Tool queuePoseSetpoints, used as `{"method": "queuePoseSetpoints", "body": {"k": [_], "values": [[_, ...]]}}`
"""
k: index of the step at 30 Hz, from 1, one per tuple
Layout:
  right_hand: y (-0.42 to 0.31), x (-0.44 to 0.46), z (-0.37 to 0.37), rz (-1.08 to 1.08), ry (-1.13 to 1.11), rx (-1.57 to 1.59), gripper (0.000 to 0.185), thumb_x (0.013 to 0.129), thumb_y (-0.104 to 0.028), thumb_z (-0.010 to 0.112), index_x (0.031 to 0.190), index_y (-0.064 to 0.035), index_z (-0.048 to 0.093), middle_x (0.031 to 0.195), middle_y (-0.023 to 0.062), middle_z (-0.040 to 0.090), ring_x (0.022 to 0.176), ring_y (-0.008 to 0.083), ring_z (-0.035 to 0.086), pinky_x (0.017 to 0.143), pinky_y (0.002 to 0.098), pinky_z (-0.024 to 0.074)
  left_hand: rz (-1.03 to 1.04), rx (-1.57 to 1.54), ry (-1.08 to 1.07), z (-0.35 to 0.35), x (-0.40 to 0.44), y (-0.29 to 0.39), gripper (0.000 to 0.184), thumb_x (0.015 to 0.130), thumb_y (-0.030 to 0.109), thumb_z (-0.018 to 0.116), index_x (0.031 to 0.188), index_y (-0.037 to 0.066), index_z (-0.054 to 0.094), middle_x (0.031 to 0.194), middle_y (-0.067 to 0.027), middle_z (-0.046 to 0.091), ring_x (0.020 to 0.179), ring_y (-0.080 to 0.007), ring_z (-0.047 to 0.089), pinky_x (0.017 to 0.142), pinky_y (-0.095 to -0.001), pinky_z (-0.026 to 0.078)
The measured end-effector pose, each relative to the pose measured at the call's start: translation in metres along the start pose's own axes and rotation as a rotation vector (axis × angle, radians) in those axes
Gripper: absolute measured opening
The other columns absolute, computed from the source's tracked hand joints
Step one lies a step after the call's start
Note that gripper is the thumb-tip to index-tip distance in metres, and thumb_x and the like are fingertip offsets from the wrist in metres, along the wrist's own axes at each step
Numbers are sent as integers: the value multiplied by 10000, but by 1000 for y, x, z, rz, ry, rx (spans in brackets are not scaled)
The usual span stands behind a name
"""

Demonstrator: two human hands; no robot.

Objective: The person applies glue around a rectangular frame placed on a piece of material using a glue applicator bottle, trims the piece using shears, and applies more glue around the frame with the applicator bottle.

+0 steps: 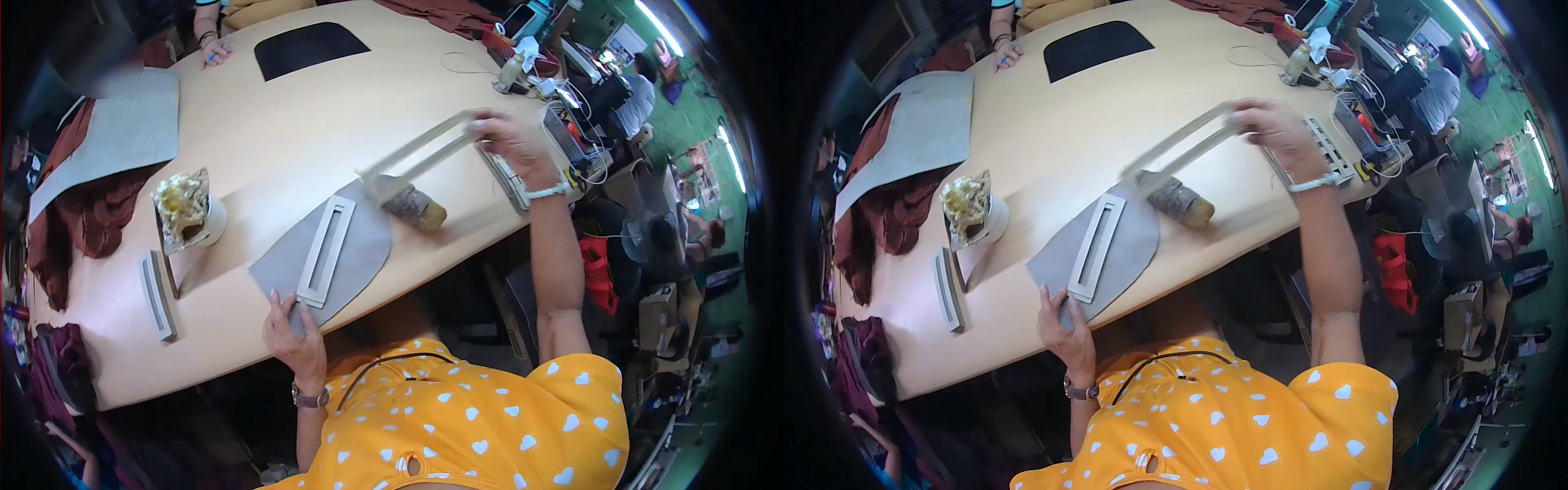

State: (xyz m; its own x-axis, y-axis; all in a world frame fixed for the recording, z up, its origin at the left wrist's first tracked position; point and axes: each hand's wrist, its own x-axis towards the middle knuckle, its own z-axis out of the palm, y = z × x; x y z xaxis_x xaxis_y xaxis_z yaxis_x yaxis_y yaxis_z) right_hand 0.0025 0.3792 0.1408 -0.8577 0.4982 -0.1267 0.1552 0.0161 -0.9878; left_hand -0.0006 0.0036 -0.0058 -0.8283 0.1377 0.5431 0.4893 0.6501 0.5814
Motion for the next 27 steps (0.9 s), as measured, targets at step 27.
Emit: {"method": "queuePoseSetpoints", "body": {"k": [27], "values": [[139,-54,-144,-91,697,422,388,796,5,566,1171,24,469,889,97,602,708,171,632,563,229,535,39,59,8,3,1,2,434,820,42,572,1235,-2,453,930,-102,630,836,-264,559,783,-378,409]]}}
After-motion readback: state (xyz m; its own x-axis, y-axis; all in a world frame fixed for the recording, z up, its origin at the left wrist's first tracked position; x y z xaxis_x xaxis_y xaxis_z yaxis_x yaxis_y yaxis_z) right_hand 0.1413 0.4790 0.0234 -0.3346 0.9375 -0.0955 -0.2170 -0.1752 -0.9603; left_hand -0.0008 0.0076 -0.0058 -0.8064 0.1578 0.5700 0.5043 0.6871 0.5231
